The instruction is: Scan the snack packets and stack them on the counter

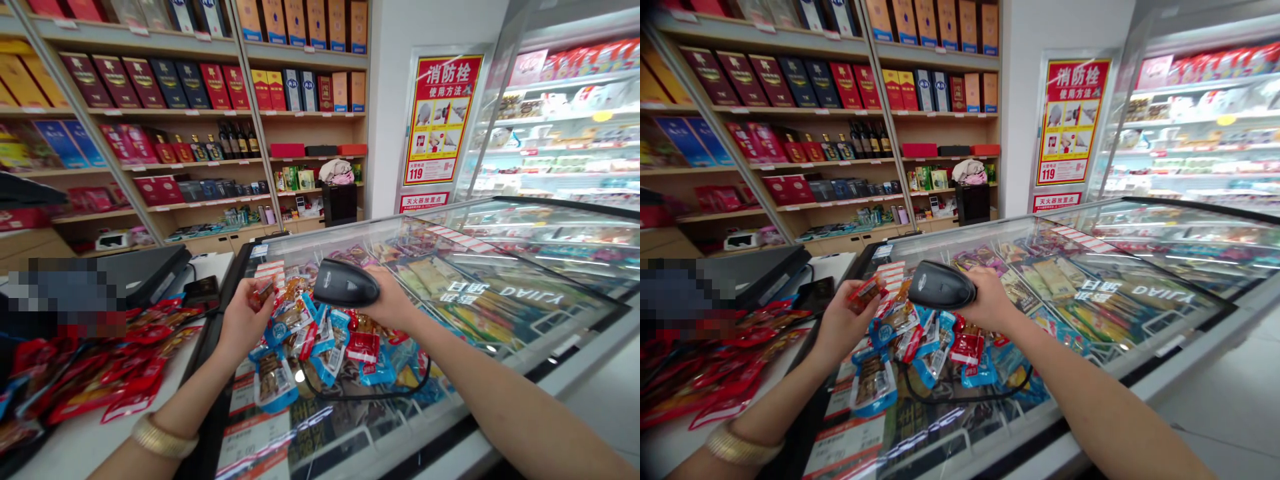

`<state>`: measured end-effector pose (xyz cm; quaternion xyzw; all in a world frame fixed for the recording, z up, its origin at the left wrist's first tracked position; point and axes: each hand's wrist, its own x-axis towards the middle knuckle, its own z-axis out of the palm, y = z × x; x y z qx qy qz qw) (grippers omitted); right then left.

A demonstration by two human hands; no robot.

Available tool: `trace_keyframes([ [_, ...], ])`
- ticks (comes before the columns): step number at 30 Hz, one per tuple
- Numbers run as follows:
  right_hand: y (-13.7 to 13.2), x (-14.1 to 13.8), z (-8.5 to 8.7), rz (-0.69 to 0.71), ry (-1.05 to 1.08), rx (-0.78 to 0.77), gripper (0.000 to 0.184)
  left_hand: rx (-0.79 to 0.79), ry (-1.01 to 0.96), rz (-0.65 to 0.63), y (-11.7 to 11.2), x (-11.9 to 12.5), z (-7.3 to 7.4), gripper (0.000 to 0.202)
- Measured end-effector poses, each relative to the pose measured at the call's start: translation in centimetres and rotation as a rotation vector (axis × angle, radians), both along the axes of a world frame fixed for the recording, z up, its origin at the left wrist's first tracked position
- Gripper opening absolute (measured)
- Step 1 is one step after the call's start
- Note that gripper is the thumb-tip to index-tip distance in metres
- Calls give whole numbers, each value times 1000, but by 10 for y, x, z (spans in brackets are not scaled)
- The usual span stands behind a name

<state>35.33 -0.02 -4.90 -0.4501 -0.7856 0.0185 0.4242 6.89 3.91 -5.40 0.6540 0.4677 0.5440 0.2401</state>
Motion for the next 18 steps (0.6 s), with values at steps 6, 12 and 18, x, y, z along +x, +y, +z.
trace_keyframes([
  [6, 11, 15, -3, -106, 184, 46, 19, 275, 501, 140, 8, -14, -8, 18],
  [12, 18, 23, -11, -181, 235, 51, 23, 276, 688, -197, 15, -10, -20, 45],
  [18, 21, 25, -13, -200, 179, 84, 23, 266, 889, 222, 17, -39, 3, 44],
])
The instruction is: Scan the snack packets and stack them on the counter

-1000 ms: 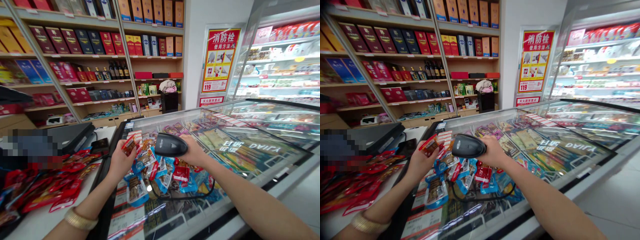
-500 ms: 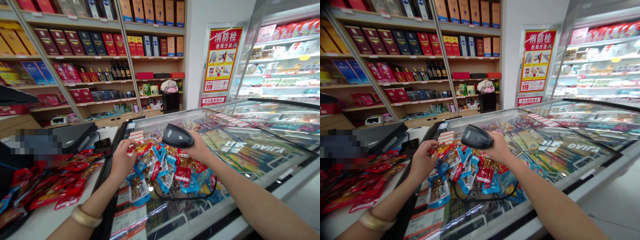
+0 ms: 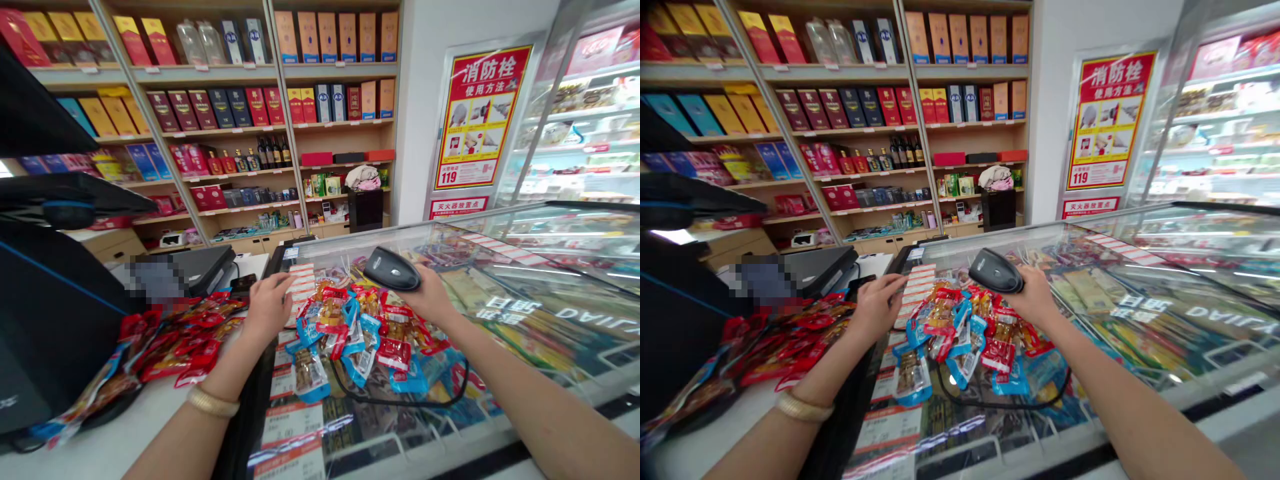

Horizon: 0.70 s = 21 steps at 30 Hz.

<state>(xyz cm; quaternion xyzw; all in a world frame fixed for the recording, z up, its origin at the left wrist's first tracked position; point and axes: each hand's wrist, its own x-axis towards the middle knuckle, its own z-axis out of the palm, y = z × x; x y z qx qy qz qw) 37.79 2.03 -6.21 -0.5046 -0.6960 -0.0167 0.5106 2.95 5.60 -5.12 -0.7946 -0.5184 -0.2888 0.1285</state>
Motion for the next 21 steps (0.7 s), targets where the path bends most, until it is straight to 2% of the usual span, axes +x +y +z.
trace_keyframes([
  [3, 0, 0, -1, 3, -1, 2, 21, -15, 78, 405, -2, -33, 22, 38],
  [5, 1, 0, -2, 6, 0, 9, 20, -94, 140, 615, -4, -57, 34, 35],
  [7, 1, -1, -2, 12, 0, 23, 19, -179, 180, 775, -6, -78, 40, 33],
  [9, 1, -1, -2, 29, -5, 41, 17, -223, 195, 877, -5, -93, 42, 35],
  [12, 2, -1, -2, 55, -16, 60, 15, -218, 189, 916, -1, -104, 39, 35],
  [16, 2, -1, -2, 56, -35, 59, 14, -135, 140, 898, 5, -111, 32, 20],
  [21, 3, 0, -4, 51, -34, 52, 13, -52, -91, 830, 2, -111, 35, 17],
])
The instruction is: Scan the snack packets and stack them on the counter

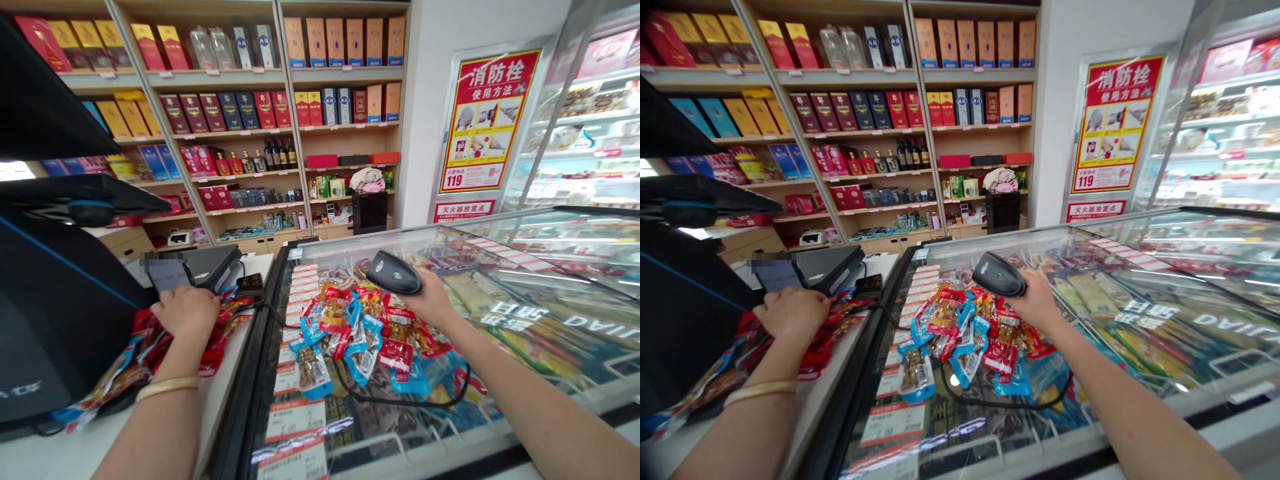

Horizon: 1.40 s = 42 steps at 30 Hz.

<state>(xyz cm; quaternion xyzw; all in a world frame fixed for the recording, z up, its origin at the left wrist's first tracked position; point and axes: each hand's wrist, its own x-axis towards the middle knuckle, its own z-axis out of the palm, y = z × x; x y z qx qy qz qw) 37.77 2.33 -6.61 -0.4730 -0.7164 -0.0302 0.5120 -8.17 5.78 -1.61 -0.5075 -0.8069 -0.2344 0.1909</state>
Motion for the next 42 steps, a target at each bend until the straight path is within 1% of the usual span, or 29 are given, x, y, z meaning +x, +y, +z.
trace_keyframes([
  [2, 0, 0, 0, -7, 10, 5, 15, 156, -153, -75, -4, 7, 5, 15],
  [3, 0, -1, 0, -10, 17, 8, 16, 252, -304, -117, -5, 12, 8, 14],
  [5, 0, -1, 0, -11, 34, 10, 17, 432, -700, -193, -7, 26, 13, 14],
  [7, -1, -2, 0, -8, 50, 8, 16, 525, -1063, -258, -6, 43, 17, 14],
  [9, -1, -3, 0, -6, 60, 8, 15, 487, -1313, -342, -5, 60, 18, 10],
  [11, -3, -3, 0, 3, 60, 15, 16, 383, -1512, -423, -5, 76, 17, 14],
  [12, -3, -4, 1, 10, 51, 22, 15, 335, -1598, -455, -5, 83, 16, 16],
  [14, -5, -4, 2, 23, 18, 37, 15, 280, -1711, -515, -6, 94, 13, 16],
  [16, -7, -5, 4, 28, -23, 50, 15, 252, -1779, -596, -8, 103, 8, 15],
  [19, -10, -6, 7, 31, -75, 51, 13, 181, -1834, -718, -11, 111, 2, 21],
  [21, -13, -8, 9, 39, -105, 70, 18, 149, -1840, -751, -12, 115, -1, 22],
  [24, -17, -12, 11, 70, -173, 103, 26, 142, -1883, -742, -14, 122, -2, 22],
  [27, -23, -17, 13, 88, -251, 84, 29, 121, -1952, -660, -16, 130, -1, 20],
  [30, -28, -21, 14, 102, -293, 58, 32, 121, -1978, -573, -17, 138, -3, 22],
  [32, -30, -23, 15, 111, -304, 35, 31, 122, -1978, -583, -18, 141, -5, 23],
  [37, -30, -25, 16, 111, -316, 5, 26, 78, -1946, -655, -22, 147, -10, 19],
  [42, -31, -28, 17, 110, -329, -4, 25, 41, -1928, -707, -24, 150, -10, 17],
])
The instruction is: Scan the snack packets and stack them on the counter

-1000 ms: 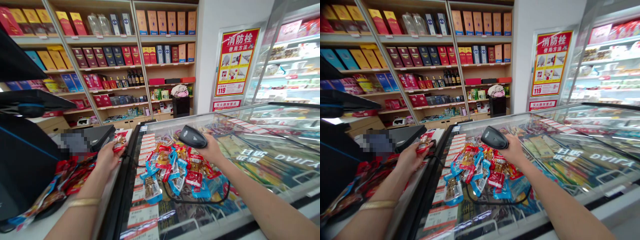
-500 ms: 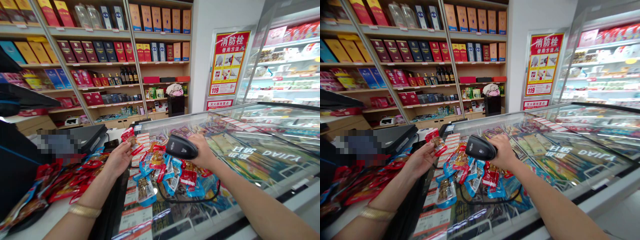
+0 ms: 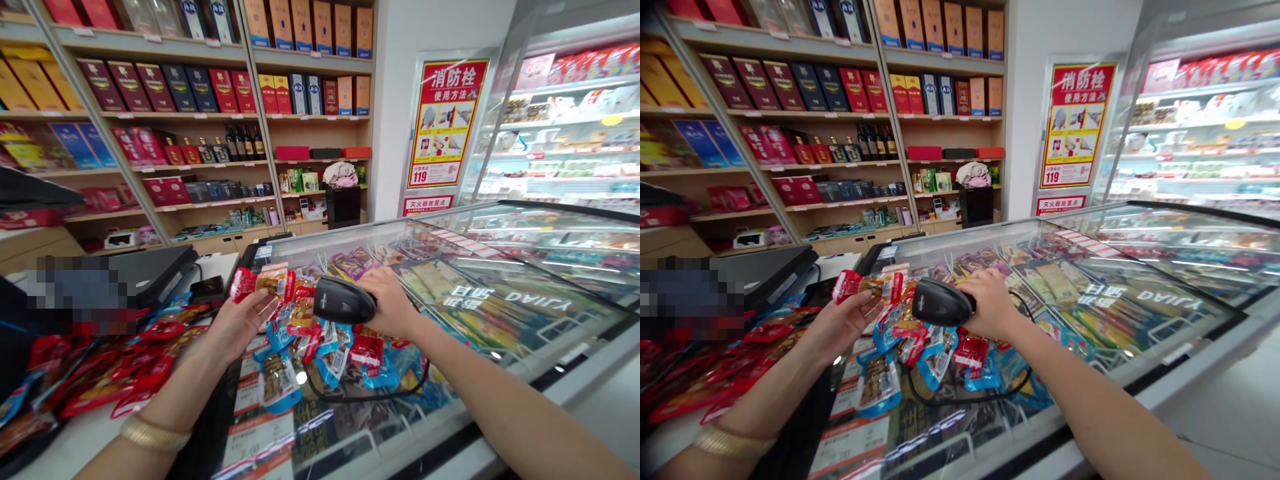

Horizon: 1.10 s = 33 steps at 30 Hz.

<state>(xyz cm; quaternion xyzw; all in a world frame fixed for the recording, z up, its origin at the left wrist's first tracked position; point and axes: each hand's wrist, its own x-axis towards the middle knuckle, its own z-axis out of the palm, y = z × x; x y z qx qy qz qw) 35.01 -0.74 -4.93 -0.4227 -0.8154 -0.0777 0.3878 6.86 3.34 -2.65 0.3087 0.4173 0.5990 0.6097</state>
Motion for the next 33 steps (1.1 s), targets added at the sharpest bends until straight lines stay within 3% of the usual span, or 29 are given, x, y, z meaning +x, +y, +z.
trace_keyframes([
  [6, 1, 0, 0, -25, -40, -45, 20, -12, 26, 3, -1, 0, 2, 16],
  [9, 3, 2, -2, -31, -24, -33, 24, 71, 78, 16, 1, -3, -4, 17],
  [11, 4, 5, -4, -43, 8, 2, 27, 231, 248, 80, 2, -5, -10, 21],
  [14, 8, 9, -8, -89, 46, 53, 32, 523, 686, 144, 3, -8, -20, 19],
  [18, 14, 15, -13, -149, 84, 78, 30, 734, 1160, -9, 8, -7, -34, 22],
  [22, 19, 19, -17, -153, 86, 89, 26, 840, 1263, -257, 12, -8, -40, 40],
  [24, 20, 21, -18, -154, 83, 89, 27, 872, 1334, -233, 12, -13, -34, 48],
  [26, 21, 22, -18, -162, 87, 83, 28, 827, 1494, -41, 12, -24, -24, 51],
  [29, 21, 23, -17, -171, 95, 76, 32, 552, 1787, 306, 14, -53, -7, 49],
  [31, 21, 23, -16, -174, 95, 77, 32, 312, 1948, 408, 18, -77, -2, 50],
  [33, 22, 23, -17, -177, 93, 81, 31, 115, 2044, 415, 23, -101, -1, 45],
])
